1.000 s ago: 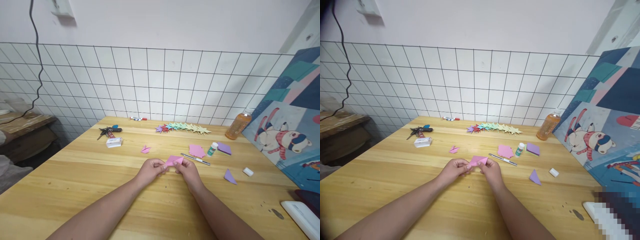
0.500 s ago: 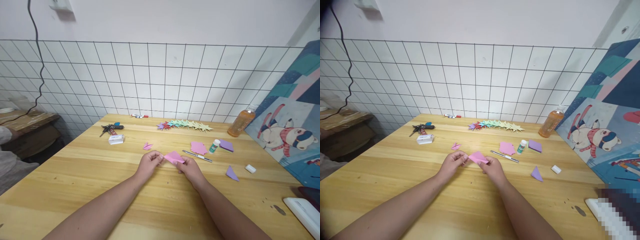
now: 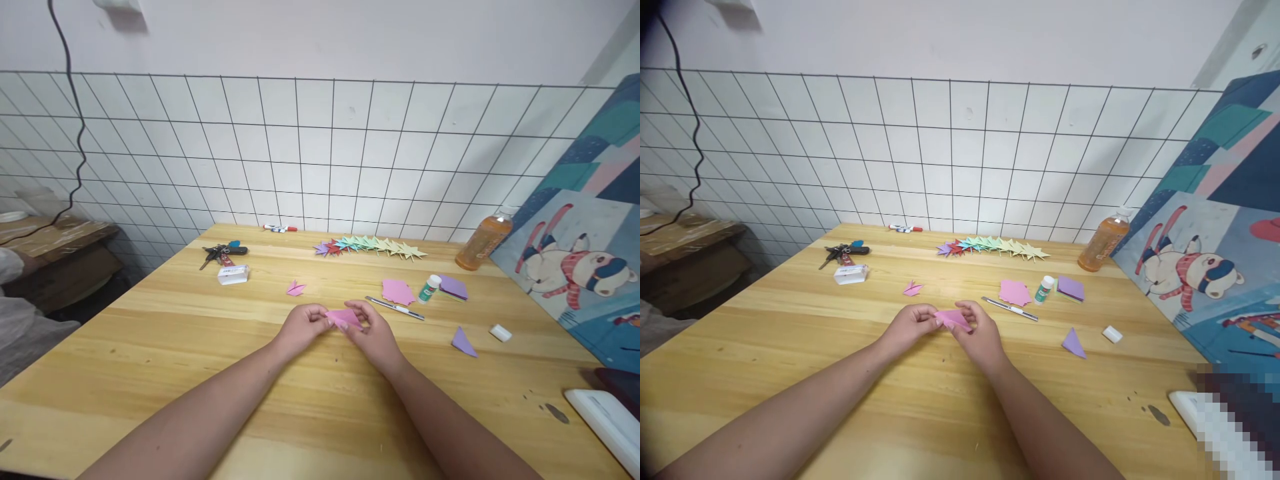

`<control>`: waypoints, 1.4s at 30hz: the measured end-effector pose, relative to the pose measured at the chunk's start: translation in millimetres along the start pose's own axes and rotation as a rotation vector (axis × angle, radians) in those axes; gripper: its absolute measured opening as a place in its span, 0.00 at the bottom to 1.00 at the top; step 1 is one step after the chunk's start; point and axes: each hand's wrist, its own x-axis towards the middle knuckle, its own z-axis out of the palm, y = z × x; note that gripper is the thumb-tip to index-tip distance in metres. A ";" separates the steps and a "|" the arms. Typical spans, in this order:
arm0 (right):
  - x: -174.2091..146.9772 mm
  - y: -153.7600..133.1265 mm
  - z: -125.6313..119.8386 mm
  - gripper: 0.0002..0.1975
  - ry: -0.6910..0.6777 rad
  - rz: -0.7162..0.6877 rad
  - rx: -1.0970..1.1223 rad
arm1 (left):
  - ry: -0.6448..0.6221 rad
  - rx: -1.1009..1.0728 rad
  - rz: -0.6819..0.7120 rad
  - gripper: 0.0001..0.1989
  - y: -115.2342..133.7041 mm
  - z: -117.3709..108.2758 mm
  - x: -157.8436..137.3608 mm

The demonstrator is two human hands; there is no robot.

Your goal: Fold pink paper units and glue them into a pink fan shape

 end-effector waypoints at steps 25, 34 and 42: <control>3.6 5.4 -4.2 0.12 -0.070 0.038 0.165 | -0.084 0.036 -0.005 0.14 5.8 -7.3 -1.5; 3.1 7.5 -2.9 0.15 -0.065 -0.075 0.065 | -0.113 0.067 -0.036 0.14 7.8 -7.0 -1.3; 2.5 4.9 -7.8 0.17 -0.148 0.144 0.243 | -0.079 0.108 -0.034 0.14 0.4 -7.6 -1.9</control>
